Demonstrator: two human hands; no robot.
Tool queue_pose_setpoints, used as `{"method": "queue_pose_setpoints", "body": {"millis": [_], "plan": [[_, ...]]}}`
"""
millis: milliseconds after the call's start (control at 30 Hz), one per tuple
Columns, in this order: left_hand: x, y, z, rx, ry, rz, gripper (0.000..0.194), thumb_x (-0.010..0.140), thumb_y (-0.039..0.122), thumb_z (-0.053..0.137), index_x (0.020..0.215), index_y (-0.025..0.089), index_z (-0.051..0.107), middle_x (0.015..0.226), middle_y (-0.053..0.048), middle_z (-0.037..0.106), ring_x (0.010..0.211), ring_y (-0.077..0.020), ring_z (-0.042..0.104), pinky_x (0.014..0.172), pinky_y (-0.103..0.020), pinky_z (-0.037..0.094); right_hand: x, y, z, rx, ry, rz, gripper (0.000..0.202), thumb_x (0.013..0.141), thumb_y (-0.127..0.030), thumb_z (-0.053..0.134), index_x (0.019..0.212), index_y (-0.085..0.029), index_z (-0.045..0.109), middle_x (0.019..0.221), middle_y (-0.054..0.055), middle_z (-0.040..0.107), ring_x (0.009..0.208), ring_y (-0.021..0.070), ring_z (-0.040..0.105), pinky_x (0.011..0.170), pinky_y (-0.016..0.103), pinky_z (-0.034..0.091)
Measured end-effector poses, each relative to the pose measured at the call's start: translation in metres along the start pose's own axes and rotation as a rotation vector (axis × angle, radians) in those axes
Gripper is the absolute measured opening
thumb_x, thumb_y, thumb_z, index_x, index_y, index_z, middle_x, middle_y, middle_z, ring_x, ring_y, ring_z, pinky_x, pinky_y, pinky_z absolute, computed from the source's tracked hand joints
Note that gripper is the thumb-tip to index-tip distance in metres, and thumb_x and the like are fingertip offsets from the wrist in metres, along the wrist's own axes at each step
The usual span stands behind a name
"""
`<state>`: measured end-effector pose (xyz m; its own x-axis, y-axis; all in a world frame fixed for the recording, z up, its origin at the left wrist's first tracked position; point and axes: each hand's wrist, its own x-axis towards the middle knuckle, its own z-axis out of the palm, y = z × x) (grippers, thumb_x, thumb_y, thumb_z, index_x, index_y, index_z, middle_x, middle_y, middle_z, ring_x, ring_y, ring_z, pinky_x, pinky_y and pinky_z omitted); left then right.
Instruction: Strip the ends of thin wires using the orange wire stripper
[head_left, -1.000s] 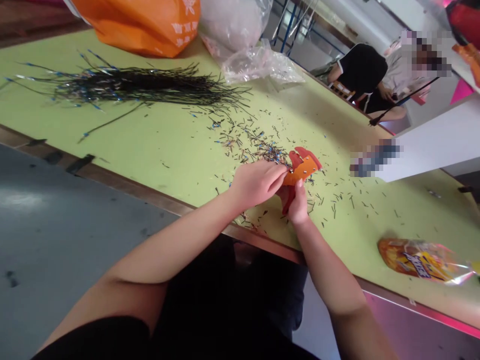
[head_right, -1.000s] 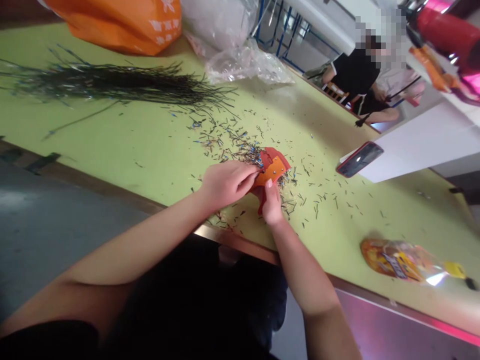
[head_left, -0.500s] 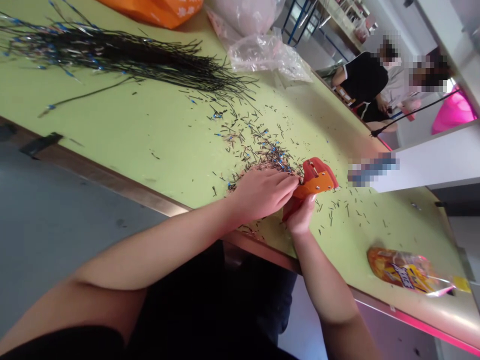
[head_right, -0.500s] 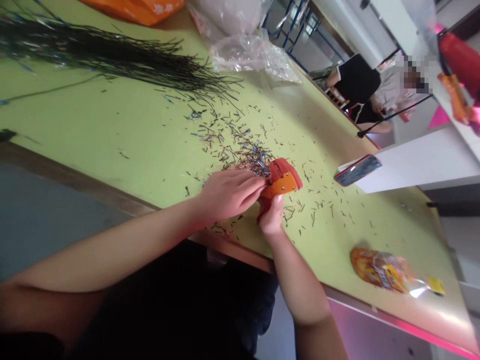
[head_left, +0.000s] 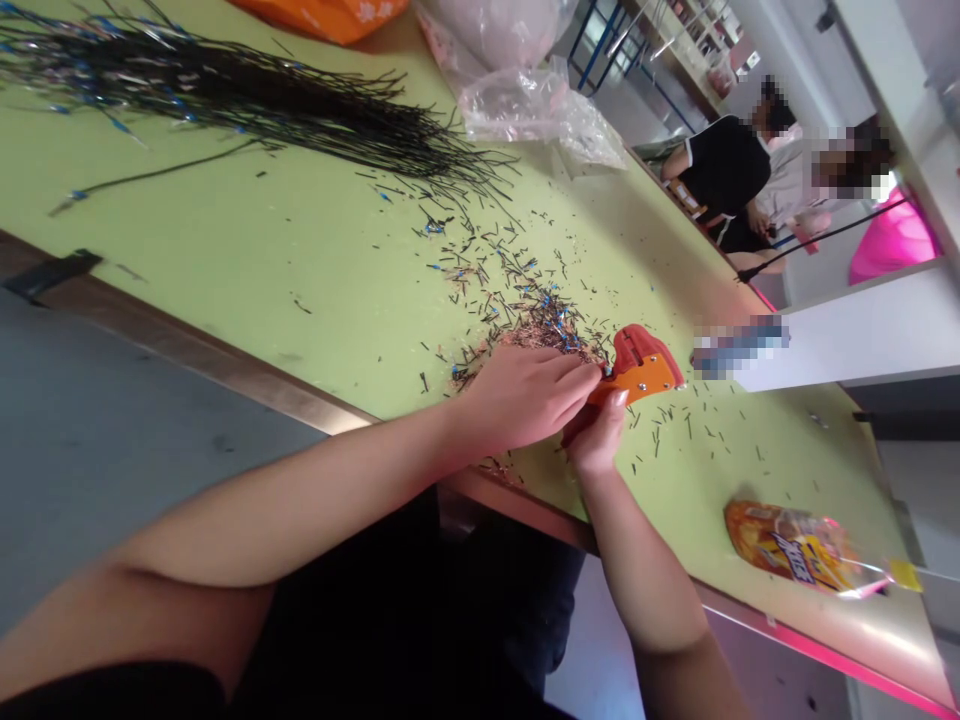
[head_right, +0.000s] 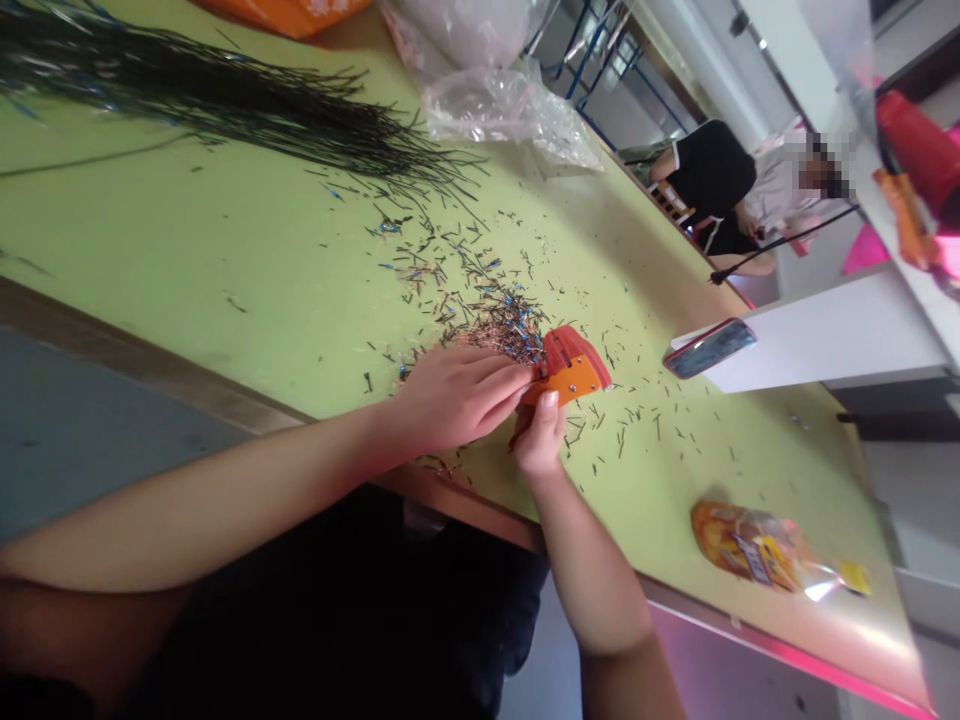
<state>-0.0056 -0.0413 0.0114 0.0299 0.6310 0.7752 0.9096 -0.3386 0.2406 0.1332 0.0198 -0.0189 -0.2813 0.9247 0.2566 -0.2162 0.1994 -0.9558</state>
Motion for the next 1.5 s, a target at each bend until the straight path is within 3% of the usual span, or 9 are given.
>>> {"method": "queue_pose_setpoints", "body": {"millis": [167,433,700,867,1000,1200,1333,1500], "plan": [[0.001,0.001,0.000,0.009,0.054,0.022,0.020,0.108,0.019,0.049,0.092,0.019,0.062,0.071,0.002,0.070,0.065,-0.0123,0.064,0.055,-0.032,0.035,-0.001,0.005,-0.003,-0.006,0.003,-0.027,0.052,0.101,-0.071,0.053,0.090,-0.023,0.072,0.084,0.004,0.069,0.081,0.0186,0.069,0.075,0.033,0.061],[0.002,0.003,-0.002,0.014,0.069,0.023,0.023,0.109,0.019,0.047,0.092,0.019,0.062,0.073,0.002,0.071,0.064,-0.0125,0.065,0.055,-0.033,0.037,0.000,0.008,-0.012,-0.068,-0.034,0.018,0.049,0.103,-0.068,0.051,0.095,-0.024,0.071,0.084,0.003,0.068,0.080,0.0199,0.071,0.077,0.036,0.062],[0.000,0.002,-0.001,-0.059,0.031,-0.007,0.022,0.110,0.021,0.046,0.098,0.020,0.064,0.081,0.000,0.076,0.070,-0.0132,0.068,0.061,-0.031,0.044,0.002,0.008,-0.014,-0.094,-0.031,0.093,0.046,0.100,-0.069,0.056,0.087,-0.025,0.064,0.075,0.001,0.059,0.068,0.0190,0.063,0.066,0.035,0.058],[0.003,-0.011,-0.006,-0.207,0.105,-0.263,0.029,0.114,0.027,0.043,0.103,0.020,0.069,0.083,-0.002,0.076,0.073,-0.0133,0.068,0.064,-0.028,0.046,0.017,-0.009,-0.008,0.105,-0.298,0.329,0.059,0.092,-0.085,0.051,0.082,-0.027,0.063,0.066,0.003,0.050,0.084,0.0299,0.069,0.076,0.048,0.064],[0.006,-0.023,-0.005,-0.235,0.141,-0.427,0.034,0.114,0.032,0.043,0.107,0.020,0.074,0.095,-0.006,0.078,0.088,-0.0173,0.072,0.078,-0.030,0.053,0.027,-0.019,-0.007,0.175,-0.440,0.511,0.063,0.085,-0.090,0.054,0.083,-0.028,0.065,0.066,0.004,0.050,0.087,0.0339,0.070,0.080,0.055,0.065],[0.004,-0.034,0.006,-0.280,0.048,-0.477,0.036,0.111,0.026,0.041,0.120,0.021,0.075,0.107,-0.007,0.079,0.098,-0.0199,0.074,0.087,-0.033,0.056,0.032,-0.015,-0.011,0.291,-0.587,0.638,0.072,0.083,-0.094,0.054,0.086,-0.024,0.069,0.066,0.001,0.053,0.070,0.0243,0.062,0.076,0.049,0.064],[0.001,-0.039,0.014,-0.362,0.032,-0.578,0.027,0.108,0.031,0.051,0.127,0.021,0.068,0.107,-0.005,0.081,0.095,-0.0189,0.076,0.089,-0.033,0.058,0.035,-0.011,-0.014,0.331,-0.655,0.686,0.075,0.087,-0.095,0.049,0.088,-0.023,0.070,0.066,0.001,0.054,0.064,0.0206,0.058,0.070,0.043,0.063],[0.001,-0.045,0.019,-0.319,0.023,-0.593,0.021,0.105,0.038,0.060,0.107,0.023,0.075,0.098,-0.003,0.081,0.083,-0.0176,0.072,0.079,-0.031,0.056,0.038,-0.009,-0.016,0.363,-0.688,0.712,0.075,0.088,-0.094,0.048,0.088,-0.023,0.070,0.069,0.002,0.059,0.060,0.0182,0.057,0.063,0.037,0.061]]}}
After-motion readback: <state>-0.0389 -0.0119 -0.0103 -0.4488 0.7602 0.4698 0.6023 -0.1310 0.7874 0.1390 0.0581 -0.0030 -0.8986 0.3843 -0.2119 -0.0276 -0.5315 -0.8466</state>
